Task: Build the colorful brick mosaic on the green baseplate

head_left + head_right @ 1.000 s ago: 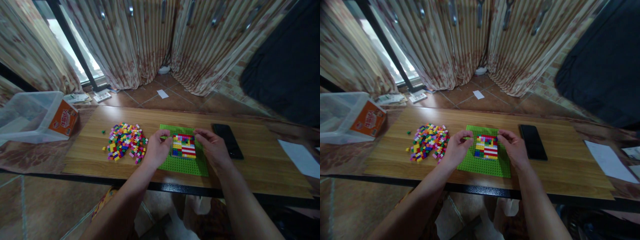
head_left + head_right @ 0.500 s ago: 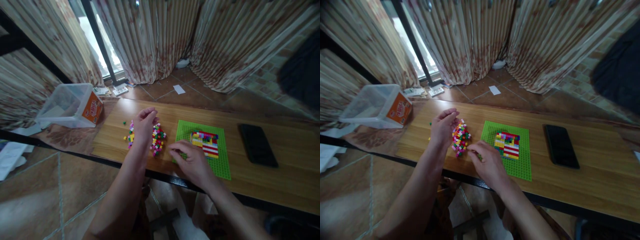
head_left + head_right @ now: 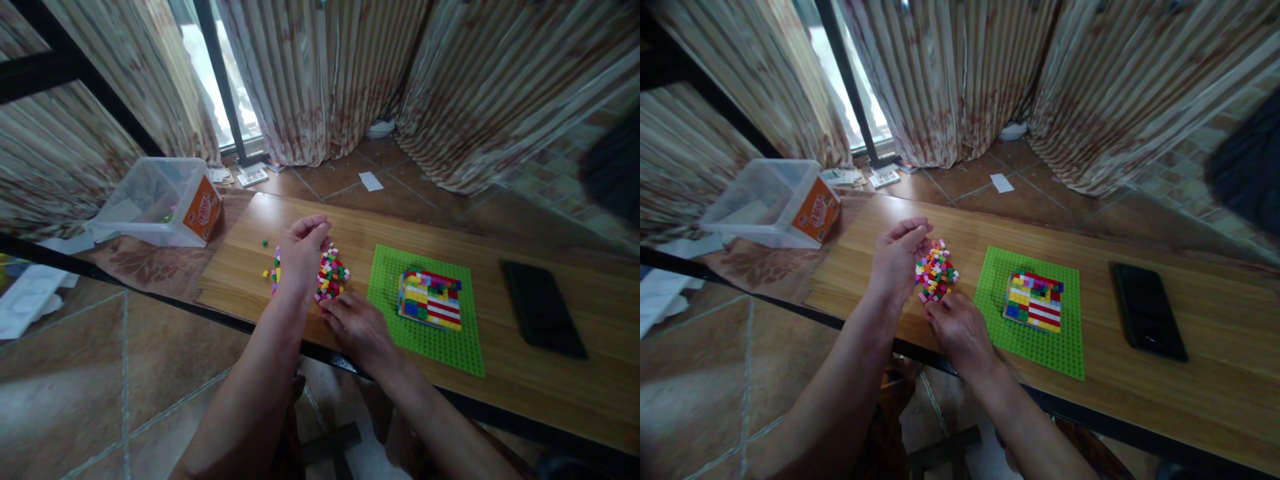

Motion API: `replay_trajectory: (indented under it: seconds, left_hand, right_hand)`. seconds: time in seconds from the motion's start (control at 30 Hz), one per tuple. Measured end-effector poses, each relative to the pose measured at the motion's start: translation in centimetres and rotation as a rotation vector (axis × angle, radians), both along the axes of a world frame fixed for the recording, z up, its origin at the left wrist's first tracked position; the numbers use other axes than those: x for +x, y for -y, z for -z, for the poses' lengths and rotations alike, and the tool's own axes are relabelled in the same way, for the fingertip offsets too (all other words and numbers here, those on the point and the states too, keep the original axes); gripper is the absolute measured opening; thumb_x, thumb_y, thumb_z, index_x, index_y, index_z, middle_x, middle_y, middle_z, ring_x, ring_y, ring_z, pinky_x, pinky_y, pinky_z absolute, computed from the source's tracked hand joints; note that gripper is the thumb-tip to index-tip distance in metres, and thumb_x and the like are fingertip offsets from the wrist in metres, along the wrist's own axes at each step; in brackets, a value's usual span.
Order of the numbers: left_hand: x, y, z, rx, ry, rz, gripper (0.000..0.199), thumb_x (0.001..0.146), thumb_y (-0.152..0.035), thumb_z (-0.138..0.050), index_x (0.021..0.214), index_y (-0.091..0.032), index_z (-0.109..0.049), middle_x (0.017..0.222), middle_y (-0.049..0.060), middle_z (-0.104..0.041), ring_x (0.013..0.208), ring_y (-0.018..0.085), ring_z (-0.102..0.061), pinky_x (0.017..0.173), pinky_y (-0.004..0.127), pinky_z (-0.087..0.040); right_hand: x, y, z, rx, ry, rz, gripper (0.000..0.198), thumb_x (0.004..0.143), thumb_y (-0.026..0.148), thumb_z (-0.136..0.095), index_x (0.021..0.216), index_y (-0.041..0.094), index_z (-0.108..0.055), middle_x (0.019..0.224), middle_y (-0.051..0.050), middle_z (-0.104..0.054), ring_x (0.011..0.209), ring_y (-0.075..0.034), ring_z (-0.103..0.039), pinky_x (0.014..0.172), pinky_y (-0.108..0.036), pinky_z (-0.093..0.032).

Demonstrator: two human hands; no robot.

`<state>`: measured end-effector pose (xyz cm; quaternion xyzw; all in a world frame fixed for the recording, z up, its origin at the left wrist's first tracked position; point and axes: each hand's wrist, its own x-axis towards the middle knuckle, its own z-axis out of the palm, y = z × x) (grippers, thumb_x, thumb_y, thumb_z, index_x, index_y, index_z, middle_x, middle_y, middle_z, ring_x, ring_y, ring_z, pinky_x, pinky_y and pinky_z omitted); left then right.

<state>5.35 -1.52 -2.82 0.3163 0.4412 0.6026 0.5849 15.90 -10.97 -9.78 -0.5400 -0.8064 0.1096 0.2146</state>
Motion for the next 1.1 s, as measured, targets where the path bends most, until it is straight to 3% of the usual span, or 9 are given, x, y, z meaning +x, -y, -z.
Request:
replay_trajectory:
  seconds: [0.23, 0.37, 0.47, 0.57, 0.63, 0.83, 0.93, 1.03, 1.1]
  left_hand:
    - [0.6, 0.2, 0.1, -0.024, 0.015, 0.028, 0.016, 0.064, -0.020, -0.073, 0.079, -0.016, -0.067, 0.076, 0.000, -0.066, 0.060, 0.006, -0.055, 0.061, 0.020, -0.046]
    - [1.2, 0.3, 0.2, -0.056, 0.013, 0.065, 0.021, 0.062, -0.022, -0.076, 0.080, -0.015, -0.068, 0.074, -0.001, -0.066, 0.060, 0.006, -0.054, 0.063, 0.021, -0.045]
    - [2.4, 1.0, 0.2, -0.122, 0.026, 0.146, 0.022, 0.062, -0.024, -0.078, 0.080, -0.015, -0.069, 0.075, 0.000, -0.067, 0.063, 0.007, -0.056, 0.065, 0.021, -0.045]
    - [4.1, 2.5, 0.3, -0.253, 0.215, 0.367, 0.022, 0.071, -0.032, -0.075, 0.081, -0.013, -0.070, 0.082, 0.005, -0.070, 0.077, 0.013, -0.063, 0.073, 0.025, -0.049]
    - [5.2, 3.4, 0.4, -0.343, 0.345, 0.505, 0.025, 0.078, -0.037, -0.069, 0.085, -0.013, -0.071, 0.089, 0.008, -0.071, 0.085, 0.017, -0.064, 0.078, 0.028, -0.051]
    - [6.9, 4.1, 0.4, -0.466, 0.499, 0.534, 0.025, 0.090, -0.024, -0.051, 0.082, -0.011, -0.071, 0.093, 0.011, -0.070, 0.089, 0.016, -0.065, 0.085, 0.028, -0.052]
    - [7.1, 3.9, 0.4, -0.505, 0.492, 0.556, 0.023, 0.089, -0.019, -0.053, 0.080, -0.010, -0.071, 0.085, 0.009, -0.069, 0.078, 0.012, -0.063, 0.076, 0.021, -0.053]
    - [7.1, 4.0, 0.5, -0.461, 0.447, 0.628, 0.007, 0.080, -0.015, -0.066, 0.080, -0.010, -0.072, 0.076, 0.004, -0.065, 0.065, 0.006, -0.057, 0.060, 0.015, -0.048]
    - [7.1, 4.2, 0.5, -0.423, 0.417, 0.665, 0.010, 0.073, -0.016, -0.075, 0.081, -0.011, -0.072, 0.073, 0.001, -0.063, 0.061, 0.005, -0.053, 0.056, 0.014, -0.044]
  right_hand:
    - [-0.1, -0.5, -0.1, -0.026, -0.086, 0.013, 0.016, 0.092, 0.022, -0.052, 0.091, 0.020, -0.069, 0.086, -0.008, -0.069, 0.083, -0.022, -0.062, 0.077, -0.034, -0.048]
    - [1.0, -0.5, -2.1, -0.081, -0.397, 0.094, 0.012, 0.092, 0.024, -0.053, 0.092, 0.022, -0.065, 0.089, -0.005, -0.070, 0.083, -0.019, -0.063, 0.077, -0.032, -0.048]
    - [2.6, -0.7, -4.3, -0.080, -0.670, 0.272, 0.013, 0.092, 0.032, -0.054, 0.091, 0.023, -0.063, 0.082, -0.001, -0.068, 0.075, -0.016, -0.062, 0.069, -0.028, -0.048]
    - [4.3, -1.0, -6.0, -0.037, -0.862, 0.435, 0.017, 0.091, 0.037, -0.055, 0.091, 0.022, -0.062, 0.075, 0.001, -0.066, 0.067, -0.014, -0.061, 0.062, -0.026, -0.048]
    - [5.2, -1.1, -6.6, -0.041, -0.921, 0.467, 0.019, 0.090, 0.038, -0.055, 0.091, 0.021, -0.063, 0.075, 0.000, -0.067, 0.067, -0.014, -0.062, 0.062, -0.026, -0.049]
    - [7.3, -1.2, -6.2, 0.000, -0.908, 0.507, 0.017, 0.086, 0.035, -0.061, 0.091, 0.023, -0.072, 0.090, -0.003, -0.073, 0.084, -0.018, -0.066, 0.079, -0.033, -0.052]
    - [8.1, -1.1, -5.8, 0.047, -0.944, 0.565, 0.015, 0.081, 0.035, -0.066, 0.086, 0.024, -0.075, 0.092, -0.004, -0.071, 0.090, -0.019, -0.065, 0.081, -0.034, -0.052]
    - [8.5, -1.1, -5.3, 0.031, -1.035, 0.589, 0.015, 0.077, 0.037, -0.071, 0.083, 0.025, -0.076, 0.099, -0.005, -0.069, 0.098, -0.020, -0.063, 0.084, -0.036, -0.051]
    - [8.6, -1.1, -5.1, 0.007, -1.114, 0.564, 0.014, 0.075, 0.037, -0.073, 0.082, 0.026, -0.077, 0.101, -0.005, -0.069, 0.101, -0.021, -0.063, 0.088, -0.037, -0.051]
